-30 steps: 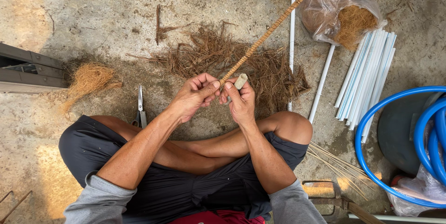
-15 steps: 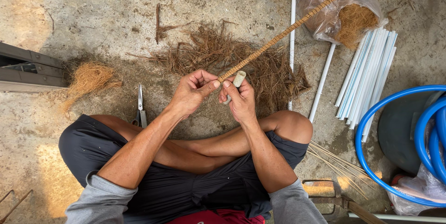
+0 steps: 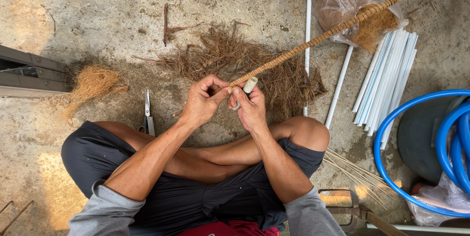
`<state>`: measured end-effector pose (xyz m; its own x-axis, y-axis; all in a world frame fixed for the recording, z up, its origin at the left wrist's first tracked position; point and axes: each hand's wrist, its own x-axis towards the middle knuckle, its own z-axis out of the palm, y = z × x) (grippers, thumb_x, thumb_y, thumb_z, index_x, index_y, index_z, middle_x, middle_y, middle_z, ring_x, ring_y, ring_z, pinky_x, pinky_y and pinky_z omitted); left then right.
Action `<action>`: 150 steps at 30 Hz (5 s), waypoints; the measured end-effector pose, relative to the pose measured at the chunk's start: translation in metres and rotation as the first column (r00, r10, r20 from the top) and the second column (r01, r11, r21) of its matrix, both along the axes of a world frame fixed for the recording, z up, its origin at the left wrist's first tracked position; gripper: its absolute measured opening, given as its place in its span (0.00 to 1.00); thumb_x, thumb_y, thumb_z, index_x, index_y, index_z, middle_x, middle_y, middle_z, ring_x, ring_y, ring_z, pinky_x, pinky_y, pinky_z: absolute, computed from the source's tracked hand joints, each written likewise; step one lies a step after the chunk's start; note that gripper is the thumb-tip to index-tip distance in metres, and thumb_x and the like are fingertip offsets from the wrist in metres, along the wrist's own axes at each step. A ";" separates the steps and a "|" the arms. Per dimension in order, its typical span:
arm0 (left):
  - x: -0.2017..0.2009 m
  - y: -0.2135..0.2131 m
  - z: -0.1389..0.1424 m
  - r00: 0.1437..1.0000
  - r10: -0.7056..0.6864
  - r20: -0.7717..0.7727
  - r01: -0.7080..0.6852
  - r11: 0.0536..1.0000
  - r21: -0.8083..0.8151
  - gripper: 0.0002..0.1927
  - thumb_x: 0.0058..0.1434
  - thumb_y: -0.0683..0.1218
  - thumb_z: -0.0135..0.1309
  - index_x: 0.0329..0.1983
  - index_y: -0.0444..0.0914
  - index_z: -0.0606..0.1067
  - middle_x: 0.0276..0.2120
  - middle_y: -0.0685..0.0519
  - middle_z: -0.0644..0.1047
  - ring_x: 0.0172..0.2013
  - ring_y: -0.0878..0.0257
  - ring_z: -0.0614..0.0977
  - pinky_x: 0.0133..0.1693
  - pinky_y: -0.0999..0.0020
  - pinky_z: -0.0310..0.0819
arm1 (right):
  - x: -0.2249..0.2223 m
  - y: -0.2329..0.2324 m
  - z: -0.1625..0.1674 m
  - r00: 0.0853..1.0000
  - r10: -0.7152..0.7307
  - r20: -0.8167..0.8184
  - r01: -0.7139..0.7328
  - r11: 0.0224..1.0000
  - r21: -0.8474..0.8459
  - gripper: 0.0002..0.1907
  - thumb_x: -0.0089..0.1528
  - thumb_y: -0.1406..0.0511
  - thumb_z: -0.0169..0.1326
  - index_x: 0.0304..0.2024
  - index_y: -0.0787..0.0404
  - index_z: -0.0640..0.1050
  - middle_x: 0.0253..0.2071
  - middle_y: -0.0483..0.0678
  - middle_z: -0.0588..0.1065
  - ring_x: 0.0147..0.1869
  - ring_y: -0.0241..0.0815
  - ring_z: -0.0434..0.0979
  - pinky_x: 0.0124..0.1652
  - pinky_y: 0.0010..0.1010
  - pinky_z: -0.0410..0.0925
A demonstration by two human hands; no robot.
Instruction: The person sits on the floor and weaves coconut coir fibers around a cylindrical core to form a broom handle. They repeatedly wrap and tighten the fibers by hand, gradually extending the woven section along the length of the handle.
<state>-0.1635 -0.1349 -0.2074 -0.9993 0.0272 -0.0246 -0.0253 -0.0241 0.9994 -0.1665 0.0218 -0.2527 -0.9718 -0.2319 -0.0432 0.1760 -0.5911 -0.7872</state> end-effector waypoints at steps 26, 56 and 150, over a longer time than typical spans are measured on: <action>-0.006 -0.014 0.005 0.869 -0.345 0.355 0.186 0.891 0.413 0.08 0.69 0.48 0.55 0.41 0.38 0.78 0.31 0.60 0.78 0.29 0.75 0.73 0.31 0.80 0.68 | 0.000 0.007 0.000 0.999 -0.013 -0.035 0.015 0.999 0.039 0.08 0.70 0.69 0.55 0.50 0.65 0.73 0.34 0.49 0.74 0.33 0.37 0.73 0.34 0.31 0.69; -0.002 -0.007 0.001 0.995 0.014 0.098 0.006 0.980 -0.198 0.10 0.68 0.44 0.57 0.49 0.36 0.80 0.38 0.56 0.75 0.29 0.71 0.70 0.30 0.73 0.67 | -0.002 0.003 -0.001 0.997 0.045 0.066 -0.055 0.985 0.163 0.07 0.70 0.68 0.54 0.47 0.66 0.75 0.25 0.42 0.66 0.25 0.31 0.63 0.26 0.26 0.62; -0.004 -0.014 0.001 0.869 -0.372 0.327 0.230 0.888 0.397 0.12 0.64 0.37 0.58 0.49 0.31 0.75 0.39 0.49 0.80 0.37 0.62 0.85 0.36 0.67 0.85 | -0.001 0.019 -0.001 0.998 -0.050 0.048 0.048 0.998 0.050 0.09 0.68 0.66 0.59 0.44 0.61 0.72 0.26 0.44 0.68 0.25 0.33 0.63 0.25 0.27 0.62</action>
<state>-0.1680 -0.1486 -0.2063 -0.8511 0.4022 -0.3374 -0.4656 -0.2815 0.8390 -0.1676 0.0405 -0.2542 -0.9783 -0.1802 -0.1018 0.1872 -0.5607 -0.8066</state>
